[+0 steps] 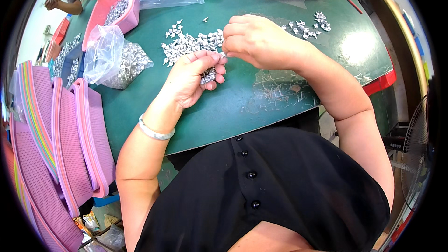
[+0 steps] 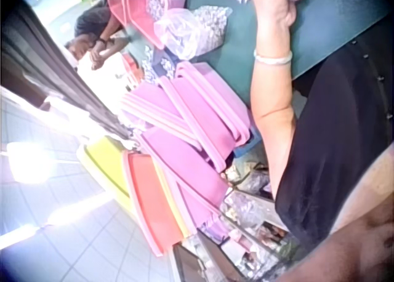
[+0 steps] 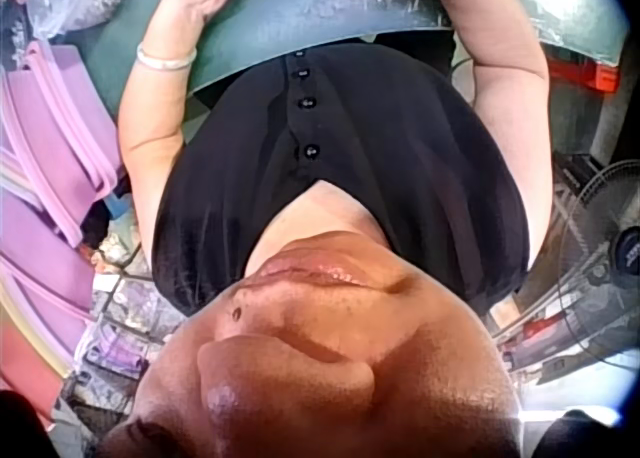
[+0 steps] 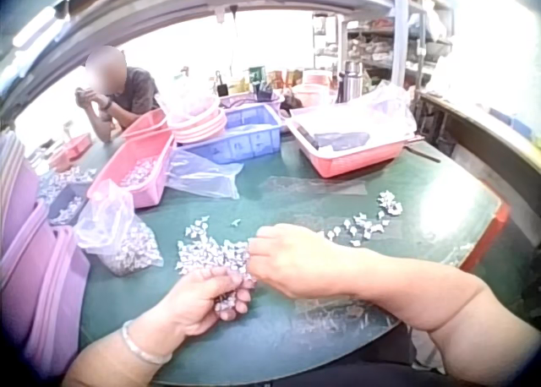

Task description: The person sorts small metal components by hand on a green workbench, picking them from a central pile and moving them into separate smaller groups or bins.

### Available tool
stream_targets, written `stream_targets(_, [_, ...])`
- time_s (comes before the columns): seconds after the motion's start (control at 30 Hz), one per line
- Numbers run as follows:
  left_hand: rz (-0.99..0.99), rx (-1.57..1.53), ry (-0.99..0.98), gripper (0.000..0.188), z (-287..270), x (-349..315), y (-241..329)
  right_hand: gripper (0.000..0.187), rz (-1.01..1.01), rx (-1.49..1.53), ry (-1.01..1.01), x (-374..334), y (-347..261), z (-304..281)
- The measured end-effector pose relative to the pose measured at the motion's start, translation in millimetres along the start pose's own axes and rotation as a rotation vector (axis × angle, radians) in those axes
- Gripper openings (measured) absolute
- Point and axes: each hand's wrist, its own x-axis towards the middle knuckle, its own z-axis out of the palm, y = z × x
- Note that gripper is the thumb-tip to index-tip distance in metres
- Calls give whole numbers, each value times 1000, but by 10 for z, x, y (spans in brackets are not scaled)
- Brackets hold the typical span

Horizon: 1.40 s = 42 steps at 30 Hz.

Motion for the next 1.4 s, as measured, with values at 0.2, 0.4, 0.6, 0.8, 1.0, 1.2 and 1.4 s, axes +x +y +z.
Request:
stream_targets(0.2, [3,-16,1,13,-4,-6,1,11,0,51,34,-7,40,33])
stream_targets(0.4, [8,-24,6,13,-15,-5,0,10,58,193,57,-41,125,110])
stream_targets(0.6, [21,-49,-6,13,-35,3,-8,10,159,354,53,-63,164,154])
stream_targets(0.8, [24,-68,23,12,-13,-7,-5,9,290,534,16,-68,170,158])
stream_targets(1.0, [22,-55,-1,13,-34,-3,-4,9,343,623,8,-81,190,179])
stream_targets(1.2, [27,-38,-8,13,-33,-7,-5,10,349,670,3,-93,213,204])
stream_targets(1.4, [40,-63,15,12,-12,-2,-5,11,337,674,17,-102,229,249])
